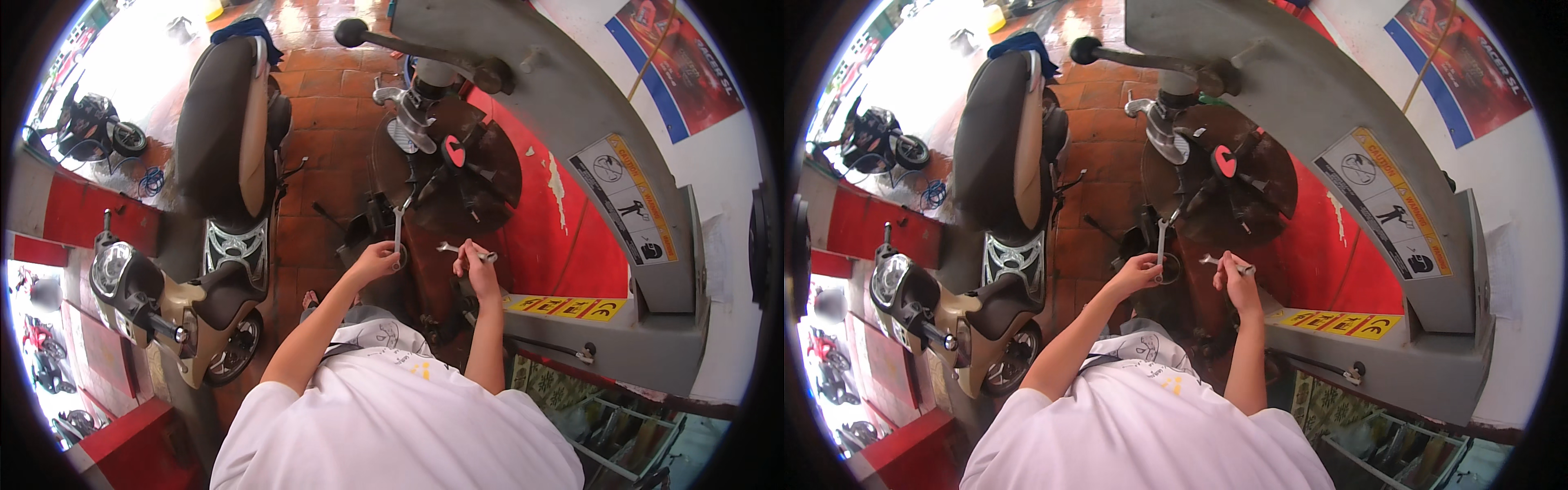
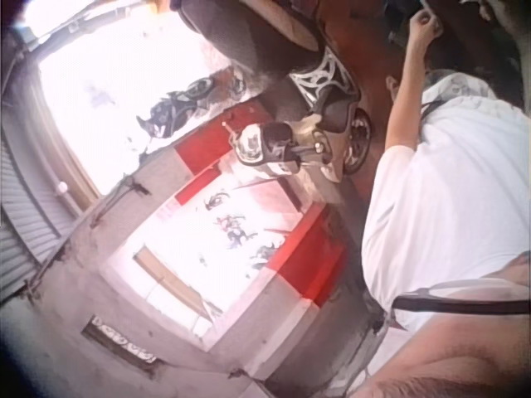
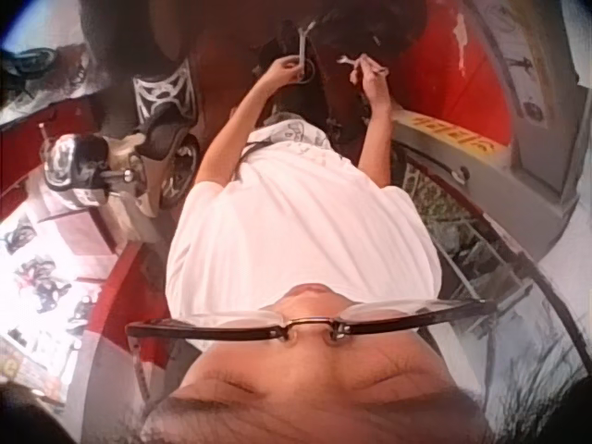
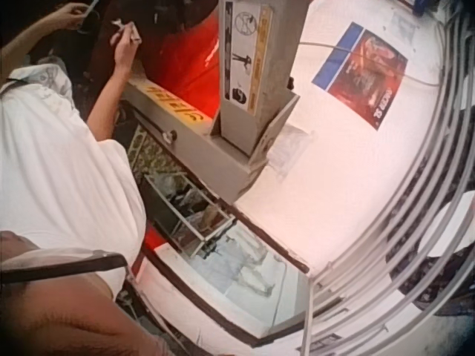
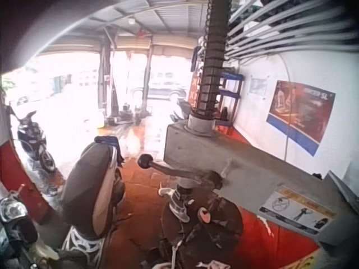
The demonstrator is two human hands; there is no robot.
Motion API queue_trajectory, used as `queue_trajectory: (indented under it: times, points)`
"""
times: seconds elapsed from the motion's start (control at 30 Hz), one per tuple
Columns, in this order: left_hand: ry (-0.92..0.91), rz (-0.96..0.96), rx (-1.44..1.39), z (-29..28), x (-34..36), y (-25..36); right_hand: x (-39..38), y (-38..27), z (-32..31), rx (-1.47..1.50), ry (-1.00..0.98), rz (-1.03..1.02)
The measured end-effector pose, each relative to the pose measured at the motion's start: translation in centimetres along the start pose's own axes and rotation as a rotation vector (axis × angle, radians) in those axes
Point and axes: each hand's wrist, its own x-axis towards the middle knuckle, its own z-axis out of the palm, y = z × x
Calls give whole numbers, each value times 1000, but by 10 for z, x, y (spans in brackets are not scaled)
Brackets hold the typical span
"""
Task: The person uses a wrench to loosen the bolt on a motorcycle side mirror and then unscrews and removes the mirror by hand.
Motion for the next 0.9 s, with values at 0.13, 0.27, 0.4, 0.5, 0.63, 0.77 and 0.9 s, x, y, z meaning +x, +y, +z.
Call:
queue_trajectory:
  times: [0.13,0.27,0.4,0.5,0.63,0.77,0.9]
  points:
    - [104,43,330,16,83,-28,-17,-15,19,-288,257,7]
    - [124,-157,336,43,136,-43,-40,-12,10,-383,395,101]
    - [150,-203,303,39,186,-80,-46,-5,3,-338,486,209]
    - [187,-148,388,26,210,-101,-35,7,4,-313,489,255]
    - [212,-173,273,50,209,-96,-19,28,-5,-562,505,142]
    - [366,-328,-381,49,205,-95,30,47,-6,-676,486,45]
    - [381,-403,-499,57,188,-80,64,57,-9,-729,431,75]
